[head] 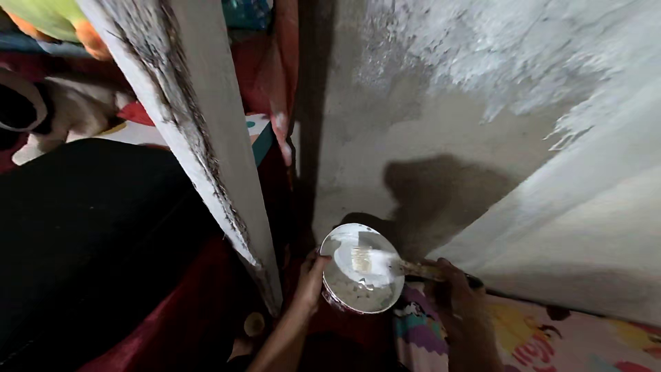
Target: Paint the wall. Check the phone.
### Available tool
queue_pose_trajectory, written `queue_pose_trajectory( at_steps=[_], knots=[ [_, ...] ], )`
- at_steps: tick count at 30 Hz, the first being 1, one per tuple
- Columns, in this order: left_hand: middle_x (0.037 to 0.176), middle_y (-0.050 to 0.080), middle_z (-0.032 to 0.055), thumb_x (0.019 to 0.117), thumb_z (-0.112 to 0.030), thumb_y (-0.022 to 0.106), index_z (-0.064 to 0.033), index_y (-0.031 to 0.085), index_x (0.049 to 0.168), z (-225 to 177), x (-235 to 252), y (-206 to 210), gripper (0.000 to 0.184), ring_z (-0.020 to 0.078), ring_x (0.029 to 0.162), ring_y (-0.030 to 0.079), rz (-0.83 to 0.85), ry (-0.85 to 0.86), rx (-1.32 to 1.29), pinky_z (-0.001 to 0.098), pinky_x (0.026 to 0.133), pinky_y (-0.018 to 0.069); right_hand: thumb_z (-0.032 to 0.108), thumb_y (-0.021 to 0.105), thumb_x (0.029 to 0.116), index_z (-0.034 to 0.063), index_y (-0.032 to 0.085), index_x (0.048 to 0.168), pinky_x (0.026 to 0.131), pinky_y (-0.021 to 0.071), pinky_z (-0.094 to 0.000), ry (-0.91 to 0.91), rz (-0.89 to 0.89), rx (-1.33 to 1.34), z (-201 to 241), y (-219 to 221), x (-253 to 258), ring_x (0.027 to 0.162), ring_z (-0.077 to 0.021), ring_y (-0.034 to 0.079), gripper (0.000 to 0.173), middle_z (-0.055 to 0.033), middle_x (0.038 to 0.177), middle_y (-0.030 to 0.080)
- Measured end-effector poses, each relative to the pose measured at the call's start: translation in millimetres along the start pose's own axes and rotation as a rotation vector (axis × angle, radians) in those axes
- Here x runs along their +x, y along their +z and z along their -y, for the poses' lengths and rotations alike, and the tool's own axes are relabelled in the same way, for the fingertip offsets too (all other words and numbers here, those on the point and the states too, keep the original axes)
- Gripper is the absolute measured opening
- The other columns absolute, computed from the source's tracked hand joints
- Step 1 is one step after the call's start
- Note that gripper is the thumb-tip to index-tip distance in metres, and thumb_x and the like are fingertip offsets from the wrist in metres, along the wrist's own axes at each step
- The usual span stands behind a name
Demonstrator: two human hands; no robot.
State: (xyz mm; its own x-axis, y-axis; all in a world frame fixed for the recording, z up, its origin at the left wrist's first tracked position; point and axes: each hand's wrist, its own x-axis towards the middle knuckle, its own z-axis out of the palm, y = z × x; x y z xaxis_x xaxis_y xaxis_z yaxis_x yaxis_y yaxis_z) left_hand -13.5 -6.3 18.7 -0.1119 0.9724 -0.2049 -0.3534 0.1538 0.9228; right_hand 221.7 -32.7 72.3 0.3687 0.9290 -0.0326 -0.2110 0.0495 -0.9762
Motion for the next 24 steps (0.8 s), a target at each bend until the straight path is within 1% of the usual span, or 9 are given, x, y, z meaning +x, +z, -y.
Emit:
queue_pose_trajectory(
  at_steps=[3, 6, 10, 12, 14, 16, 18, 21, 24],
  knots=[
    [0.122, 0.066, 0.017, 0.1014, -0.019, 0.054, -0.0029, 0.048, 0.145, -2.6, 0.2, -3.5, 0.047, 0.0234, 0.104, 0.069, -0.039, 0.02, -0.025, 0.0401, 0.087, 0.0594, 0.024, 0.035, 0.1112, 0.0045, 0.066, 0.098, 0.038, 0.0482, -0.0188, 0.196, -0.035, 0.205, -2.5, 5.9, -0.5, 0.041, -0.0046, 0.055, 0.039, 0.0, 0.059, 0.064],
    [0.129, 0.064, 0.0168, 0.0998, -0.021, 0.057, -0.0059, 0.045, 0.149, -6.9, 3.7, -7.3, 0.052, 0.0238, 0.11, 0.067, -0.084, 0.053, -0.074, 0.0413, 0.089, 0.0584, 0.03, 0.037, 0.1094, 0.0155, 0.061, 0.088, 0.047, 0.0548, -0.0194, 0.354, 0.038, 0.466, -10.2, 14.3, 0.1, 0.053, -0.0058, 0.064, 0.035, 0.001, 0.068, 0.068],
    [0.131, 0.062, 0.0183, 0.1003, -0.023, 0.059, -0.0094, 0.039, 0.152, -9.3, 12.4, -14.4, 0.057, 0.0266, 0.111, 0.065, -0.157, 0.068, -0.177, 0.0443, 0.089, 0.0574, 0.024, 0.036, 0.1071, 0.0101, 0.062, 0.094, 0.058, 0.0606, -0.024, 0.315, 0.154, 0.57, 12.8, 49.5, 10.4, 0.065, -0.0103, 0.071, 0.032, -0.0037, 0.079, 0.071],
    [0.134, 0.06, 0.0197, 0.1001, -0.02, 0.061, -0.0116, 0.034, 0.156, -12.3, 14.5, -16.8, 0.063, 0.0286, 0.111, 0.065, -0.181, 0.078, -0.222, 0.0458, 0.088, 0.0579, 0.017, 0.033, 0.1073, 0.0056, 0.064, 0.101, 0.061, 0.0614, -0.0257, 0.104, 0.215, 0.478, 49.2, 74.5, 19.5, 0.068, -0.0123, 0.071, 0.033, -0.0055, 0.08, 0.072],
    [0.133, 0.059, 0.0208, 0.0985, -0.018, 0.063, -0.0113, 0.034, 0.155, -15.1, 15.0, -18.6, 0.065, 0.0295, 0.109, 0.065, -0.218, 0.082, -0.229, 0.0467, 0.086, 0.0578, 0.009, 0.033, 0.1066, 0.0, 0.064, 0.108, 0.069, 0.0618, -0.0268, -0.255, 0.28, 0.324, 93.3, 103.0, 27.9, 0.071, -0.0124, 0.071, 0.032, -0.0044, 0.082, 0.072],
    [0.133, 0.059, 0.0221, 0.0982, -0.021, 0.064, -0.0103, 0.034, 0.155, -16.6, 14.6, -21.1, 0.065, 0.0315, 0.112, 0.064, -0.247, 0.055, -0.222, 0.0494, 0.088, 0.0566, 0.005, 0.044, 0.1016, -0.0018, 0.068, 0.108, 0.075, 0.0621, -0.0295, -0.662, 0.345, 0.182, 135.6, 128.1, 42.6, 0.076, -0.0127, 0.071, 0.026, -0.0025, 0.086, 0.075],
    [0.131, 0.059, 0.024, 0.0992, -0.025, 0.064, -0.0102, 0.034, 0.154, -19.7, 13.0, -22.5, 0.065, 0.0352, 0.111, 0.063, -0.266, 0.005, -0.22, 0.0533, 0.086, 0.0558, 0.006, 0.051, 0.0977, 0.0012, 0.069, 0.112, 0.074, 0.0622, -0.0297, -0.966, 0.355, 0.062, 177.8, 153.2, 56.0, 0.077, -0.0107, 0.071, 0.024, 0.0013, 0.088, 0.075],
    [0.127, 0.061, 0.0238, 0.0994, -0.024, 0.064, -0.008, 0.038, 0.151, -21.4, 13.1, -24.1, 0.06, 0.0345, 0.108, 0.064, -0.272, -0.02, -0.24, 0.0524, 0.085, 0.0563, 0.009, 0.056, 0.0997, -0.0028, 0.064, 0.125, 0.077, 0.0628, -0.0299, -1.245, 0.337, -0.131, 234.3, 189.2, 63.0, 0.081, -0.0089, 0.071, 0.029, -0.0024, 0.099, 0.074],
    [0.125, 0.062, 0.0241, 0.0994, -0.023, 0.064, -0.0064, 0.04, 0.149, -22.2, 12.2, -24.3, 0.058, 0.0342, 0.106, 0.064, -0.283, -0.015, -0.251, 0.0513, 0.084, 0.0561, 0.01, 0.061, 0.098, -0.0057, 0.068, 0.122, 0.077, 0.0606, -0.0299, -1.465, 0.207, -0.256, 277.5, 223.3, 72.6, 0.08, -0.0094, 0.07, 0.029, -0.0099, 0.098, 0.073]
  ],
)
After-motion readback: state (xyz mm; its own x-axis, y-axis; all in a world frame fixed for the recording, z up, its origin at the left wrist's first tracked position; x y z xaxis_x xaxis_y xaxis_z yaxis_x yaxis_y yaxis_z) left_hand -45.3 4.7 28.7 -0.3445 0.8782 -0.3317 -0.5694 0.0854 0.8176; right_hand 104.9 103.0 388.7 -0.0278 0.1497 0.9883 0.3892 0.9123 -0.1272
